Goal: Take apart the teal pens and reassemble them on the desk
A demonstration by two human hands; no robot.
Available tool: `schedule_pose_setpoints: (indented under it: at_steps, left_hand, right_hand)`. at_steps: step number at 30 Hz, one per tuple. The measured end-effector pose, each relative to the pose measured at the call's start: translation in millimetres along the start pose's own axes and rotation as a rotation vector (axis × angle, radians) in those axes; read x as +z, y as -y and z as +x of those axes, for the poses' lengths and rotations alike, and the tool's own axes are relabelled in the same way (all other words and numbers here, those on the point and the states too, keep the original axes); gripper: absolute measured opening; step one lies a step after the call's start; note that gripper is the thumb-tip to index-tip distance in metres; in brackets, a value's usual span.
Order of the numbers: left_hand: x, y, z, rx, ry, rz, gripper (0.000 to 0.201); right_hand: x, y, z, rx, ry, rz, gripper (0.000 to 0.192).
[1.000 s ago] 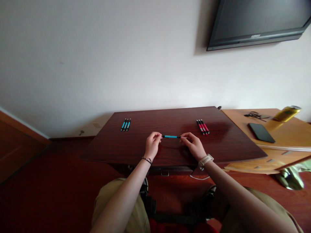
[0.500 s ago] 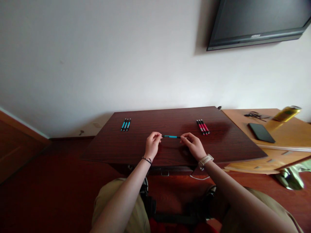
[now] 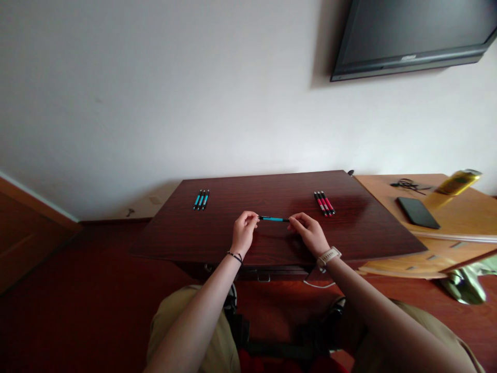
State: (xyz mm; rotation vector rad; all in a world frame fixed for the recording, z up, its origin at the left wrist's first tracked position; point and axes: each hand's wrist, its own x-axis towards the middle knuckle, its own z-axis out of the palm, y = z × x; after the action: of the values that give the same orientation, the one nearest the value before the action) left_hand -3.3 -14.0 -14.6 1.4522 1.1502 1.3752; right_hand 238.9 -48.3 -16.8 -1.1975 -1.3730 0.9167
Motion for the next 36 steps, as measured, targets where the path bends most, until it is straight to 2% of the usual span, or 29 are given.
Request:
schedule_pose_setpoints:
  at_steps: [6,13,30,36]
  left_hand:
    - [0.0,0.5,0.2,-0.002,0.002,-0.012,0.022]
    - [0.7,-0.1,0.9,-0.008,-0.003,-0.013,0.022]
    - [0.1,-0.7,0.1,-0.014,-0.001,-0.002,0.023]
    - [0.2,-0.5,-0.1,-0.013,-0.008,0.001,0.025]
  right_hand:
    - [0.1,-0.9,0.3,-0.007,-0.011,0.044,0.042]
    - [0.5,0.7,-0.5,-0.004,0.017,0.064,0.034]
    - [0.6,1.2,-0.6,0.014,0.008,0.036,0.034]
    - [0.6,2.1,-0.6,0.027,0.012,0.034,0.040]
